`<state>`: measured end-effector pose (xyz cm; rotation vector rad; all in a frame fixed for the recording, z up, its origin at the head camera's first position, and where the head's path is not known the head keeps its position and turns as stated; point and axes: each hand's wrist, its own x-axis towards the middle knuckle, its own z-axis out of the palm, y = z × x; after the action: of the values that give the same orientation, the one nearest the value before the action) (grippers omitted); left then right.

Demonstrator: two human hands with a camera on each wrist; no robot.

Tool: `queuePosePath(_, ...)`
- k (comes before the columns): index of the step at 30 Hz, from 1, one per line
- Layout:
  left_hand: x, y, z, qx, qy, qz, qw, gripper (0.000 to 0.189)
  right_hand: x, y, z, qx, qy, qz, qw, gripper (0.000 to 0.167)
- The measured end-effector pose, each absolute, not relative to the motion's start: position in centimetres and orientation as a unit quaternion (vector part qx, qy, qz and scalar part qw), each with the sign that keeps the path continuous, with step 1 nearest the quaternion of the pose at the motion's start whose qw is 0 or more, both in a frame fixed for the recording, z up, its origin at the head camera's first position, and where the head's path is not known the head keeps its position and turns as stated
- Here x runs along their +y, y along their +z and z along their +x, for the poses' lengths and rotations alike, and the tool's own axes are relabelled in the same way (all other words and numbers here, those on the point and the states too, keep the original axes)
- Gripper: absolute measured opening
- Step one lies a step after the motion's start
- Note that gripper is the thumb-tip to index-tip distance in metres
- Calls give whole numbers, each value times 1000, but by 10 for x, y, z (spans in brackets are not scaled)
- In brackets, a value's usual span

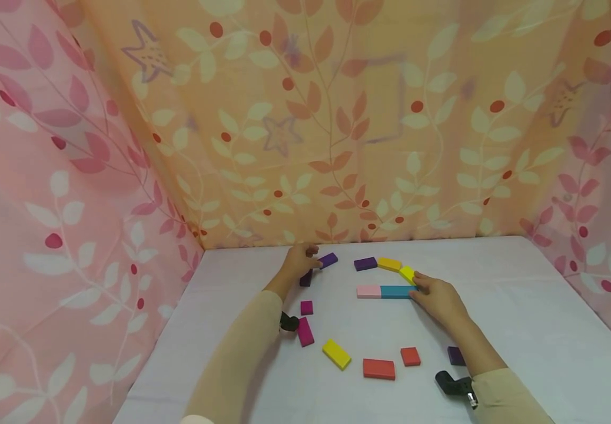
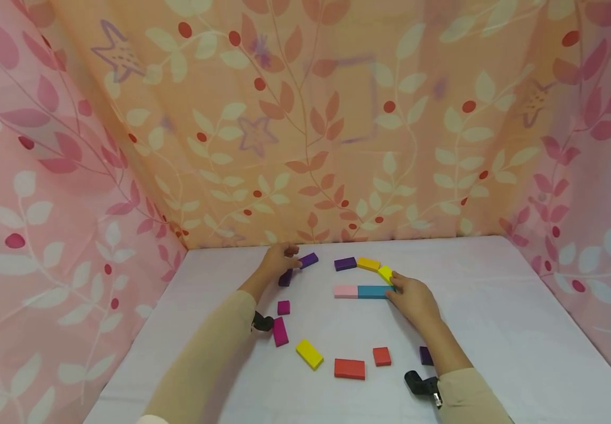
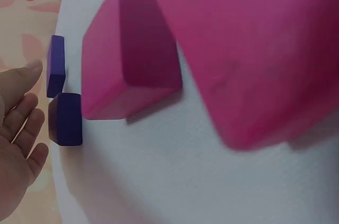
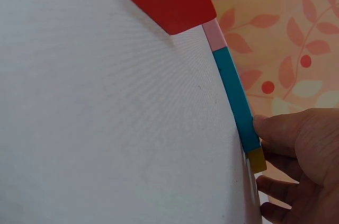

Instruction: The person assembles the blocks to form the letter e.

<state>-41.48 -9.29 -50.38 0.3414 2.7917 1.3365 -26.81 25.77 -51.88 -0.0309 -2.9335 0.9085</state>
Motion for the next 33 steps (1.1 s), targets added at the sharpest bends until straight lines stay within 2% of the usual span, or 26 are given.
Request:
queuePosePath(18,-86,-513,-421,912,390,126,6,48,257,-518,-269,-953,300,-11,36,56)
queuePosePath(33,-84,-510,-419,917,380,122,10,41,258,-520,-269,-953,301,-15,35,57)
